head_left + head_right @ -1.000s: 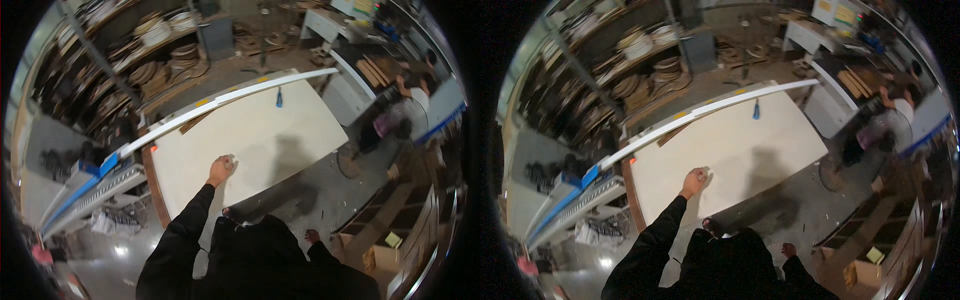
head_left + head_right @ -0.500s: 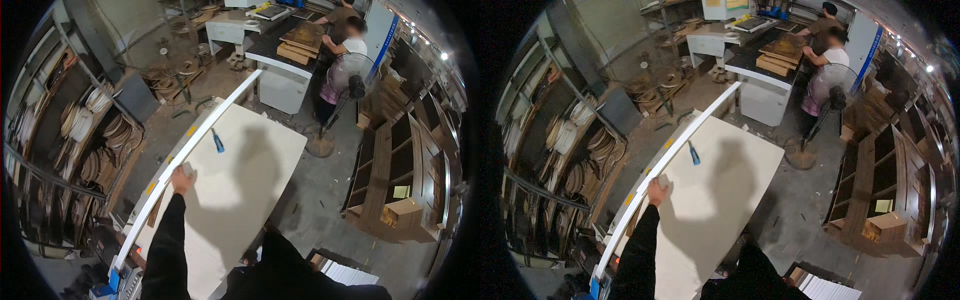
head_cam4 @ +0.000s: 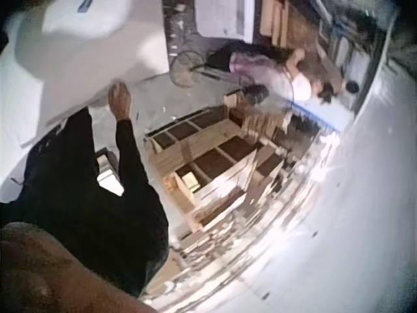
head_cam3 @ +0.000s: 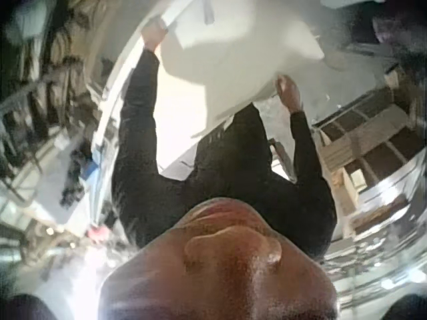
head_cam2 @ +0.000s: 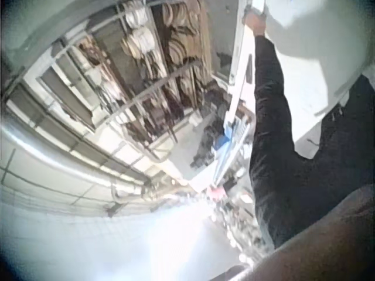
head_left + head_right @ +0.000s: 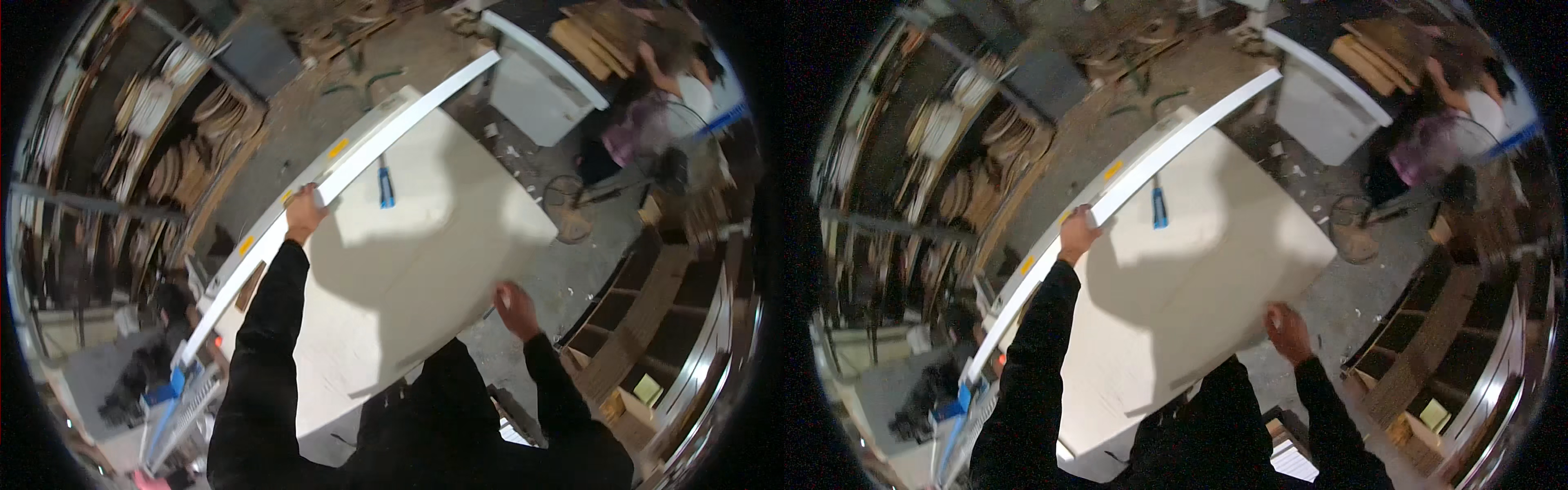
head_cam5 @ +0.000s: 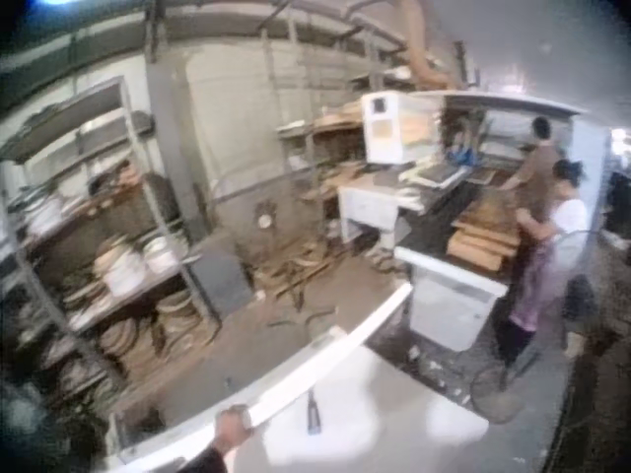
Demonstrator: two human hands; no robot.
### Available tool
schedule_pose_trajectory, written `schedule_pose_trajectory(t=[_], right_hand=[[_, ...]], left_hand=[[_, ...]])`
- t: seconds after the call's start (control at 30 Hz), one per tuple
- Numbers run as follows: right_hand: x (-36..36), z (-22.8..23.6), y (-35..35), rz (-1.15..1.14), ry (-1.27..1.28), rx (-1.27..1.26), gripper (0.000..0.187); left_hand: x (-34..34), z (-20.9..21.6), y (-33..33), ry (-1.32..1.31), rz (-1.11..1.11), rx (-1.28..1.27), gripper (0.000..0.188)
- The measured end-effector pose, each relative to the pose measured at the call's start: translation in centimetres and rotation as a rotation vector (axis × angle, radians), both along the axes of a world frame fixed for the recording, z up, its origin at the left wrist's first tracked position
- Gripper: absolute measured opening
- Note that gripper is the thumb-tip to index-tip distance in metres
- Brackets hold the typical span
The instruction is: Measuring, marking, and organizing white furniture trim components at a workbench in a factory setting.
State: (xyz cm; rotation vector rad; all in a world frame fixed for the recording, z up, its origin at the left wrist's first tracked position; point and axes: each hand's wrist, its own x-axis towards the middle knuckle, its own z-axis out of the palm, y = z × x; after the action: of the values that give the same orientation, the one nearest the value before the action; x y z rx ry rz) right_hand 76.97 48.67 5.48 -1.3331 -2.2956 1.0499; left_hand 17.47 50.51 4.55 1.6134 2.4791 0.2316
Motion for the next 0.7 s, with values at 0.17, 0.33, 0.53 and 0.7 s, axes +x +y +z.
schedule_pose_trajectory(t=[0.17, 0.33, 0.53, 0.7], right_hand=[[-18.9, 6.7, 7.5, 0.438, 0.152, 0.294, 0.047], [-30.8, 3.9, 3.9, 0.776, 0.116, 0.483, 0.068], [-26.4, -4.9, -0.4, 0.994, -0.130, 0.225, 0.038], [-22.6, -3.9, -6.0, 0.916, -0.259, 0.138, 0.025]], left_hand=[[8.6, 6.1, -10.6, -0.081, 0.205, -0.148, 0.069], [10.5, 2.5, -31.5, -0.111, 0.358, 0.088, 0.053], [12.3, 0.5, -48.7, -0.336, 0.443, 0.107, 0.043], [7.8, -2.3, -57.2, -0.363, 0.216, -0.076, 0.040]])
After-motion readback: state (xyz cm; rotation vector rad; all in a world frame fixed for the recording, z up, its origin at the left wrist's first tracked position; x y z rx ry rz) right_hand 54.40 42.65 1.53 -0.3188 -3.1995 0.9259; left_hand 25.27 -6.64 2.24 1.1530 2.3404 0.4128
